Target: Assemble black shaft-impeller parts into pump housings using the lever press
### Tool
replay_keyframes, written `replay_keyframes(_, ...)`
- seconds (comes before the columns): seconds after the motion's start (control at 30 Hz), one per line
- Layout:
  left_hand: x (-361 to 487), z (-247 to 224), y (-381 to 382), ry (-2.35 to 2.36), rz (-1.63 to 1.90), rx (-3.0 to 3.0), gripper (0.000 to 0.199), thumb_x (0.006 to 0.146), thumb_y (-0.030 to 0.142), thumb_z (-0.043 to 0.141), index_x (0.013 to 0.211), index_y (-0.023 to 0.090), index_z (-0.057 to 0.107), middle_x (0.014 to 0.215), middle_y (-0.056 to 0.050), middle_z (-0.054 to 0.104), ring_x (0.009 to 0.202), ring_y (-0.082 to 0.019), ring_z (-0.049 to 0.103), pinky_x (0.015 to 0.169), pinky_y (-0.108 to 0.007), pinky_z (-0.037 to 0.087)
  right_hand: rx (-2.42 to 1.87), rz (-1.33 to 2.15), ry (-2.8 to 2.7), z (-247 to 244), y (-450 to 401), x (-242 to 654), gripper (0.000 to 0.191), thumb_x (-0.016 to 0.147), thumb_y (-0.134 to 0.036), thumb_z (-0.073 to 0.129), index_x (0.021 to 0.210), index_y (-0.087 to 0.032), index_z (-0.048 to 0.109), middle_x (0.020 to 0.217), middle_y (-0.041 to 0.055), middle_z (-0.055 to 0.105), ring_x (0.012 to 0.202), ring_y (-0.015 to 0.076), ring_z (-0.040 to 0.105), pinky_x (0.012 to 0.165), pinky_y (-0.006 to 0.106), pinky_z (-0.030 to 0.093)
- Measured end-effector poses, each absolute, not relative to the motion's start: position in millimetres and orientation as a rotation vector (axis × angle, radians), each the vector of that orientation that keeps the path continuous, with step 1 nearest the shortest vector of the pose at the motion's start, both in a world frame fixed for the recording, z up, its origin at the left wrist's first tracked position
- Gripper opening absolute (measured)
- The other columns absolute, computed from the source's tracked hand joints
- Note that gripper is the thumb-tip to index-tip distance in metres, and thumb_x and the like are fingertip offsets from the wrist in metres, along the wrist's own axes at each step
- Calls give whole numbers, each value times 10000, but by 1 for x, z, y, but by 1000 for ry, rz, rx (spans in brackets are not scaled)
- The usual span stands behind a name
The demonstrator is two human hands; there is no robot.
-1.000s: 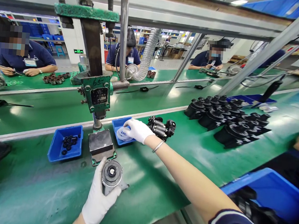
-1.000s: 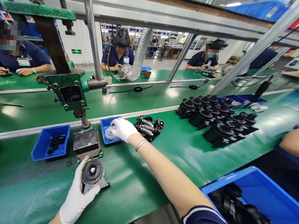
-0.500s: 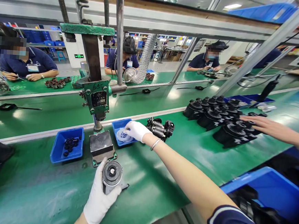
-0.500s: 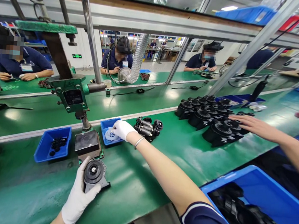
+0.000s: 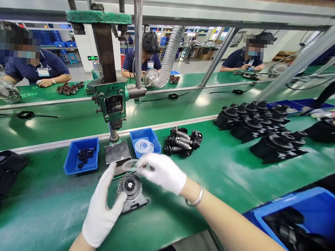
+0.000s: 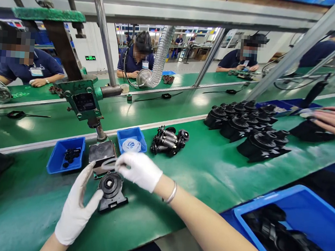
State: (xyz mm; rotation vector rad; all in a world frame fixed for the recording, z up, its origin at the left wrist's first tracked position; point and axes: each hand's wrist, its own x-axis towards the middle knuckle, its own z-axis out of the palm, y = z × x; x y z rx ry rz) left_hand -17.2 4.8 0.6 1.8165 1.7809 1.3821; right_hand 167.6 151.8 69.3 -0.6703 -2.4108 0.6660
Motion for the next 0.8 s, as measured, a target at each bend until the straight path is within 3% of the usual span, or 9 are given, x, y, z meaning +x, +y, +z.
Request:
replay_keyframes(0.13, -36, 7, 12, 1646, 1250, 2224, 283, 911, 177, 591, 1182, 260, 577, 1202, -43, 668, 1224, -199, 582, 1027, -347, 506, -390, 815, -2407, 40, 134, 167, 74, 850, -132, 634, 837, -190, 678, 862, 17, 712, 814, 155, 664, 774, 267, 527)
replay_keyframes(0.2, -41, 5, 13, 1681, 1217, 2273, 182, 916, 185, 591, 1087, 246, 599, 1115, -34, 703, 1114, -185, 650, 949, -307, 551, -376, 825, -2394, 31, 136, 166, 85, 867, -138, 614, 849, -189, 678, 877, 27, 708, 845, 162, 659, 801, 281, 528)
replay_keyframes(0.37, -43, -1, 9, 1761, 1161, 2295, 160, 933, 215, 566, 1090, 231, 595, 1146, -48, 712, 1043, -177, 687, 918, -289, 565, -423, 801, -2454, 32, 135, 170, 80, 860, -153, 607, 917, -179, 657, 901, 39, 685, 860, 174, 631, 821, 305, 511)
replay_keyframes(0.53, -39, -6, -1, 1789, 1058, 2180, 141, 953, 223, 520, 1069, 239, 598, 1252, -53, 675, 1062, -169, 681, 892, -264, 568, -372, 494, -2626, 31, 118, 184, 568, 758, -500, 758, 1135, -119, 570, 1072, 126, 622, 913, 255, 558, 799, 390, 474)
replay_keyframes(0.67, -36, -5, -15, 1718, 967, 2139, 167, 961, 203, 474, 1022, 246, 623, 1430, -77, 533, 1055, -170, 678, 848, -261, 574, -328, 313, -2668, 18, 103, 192, 358, 933, -481, 578, 1032, -137, 587, 946, 93, 613, 827, 217, 525, 740, 352, 441)
replay_keyframes(0.8, -43, 3, -32, 1638, 945, 2055, 140, 921, 223, 555, 1010, 273, 650, 1472, -62, 487, 1129, -208, 648, 927, -317, 557, -379, 189, -2512, 4, 92, 197, 253, 947, -435, 568, 951, -184, 601, 969, 91, 594, 865, 226, 524, 734, 362, 428)
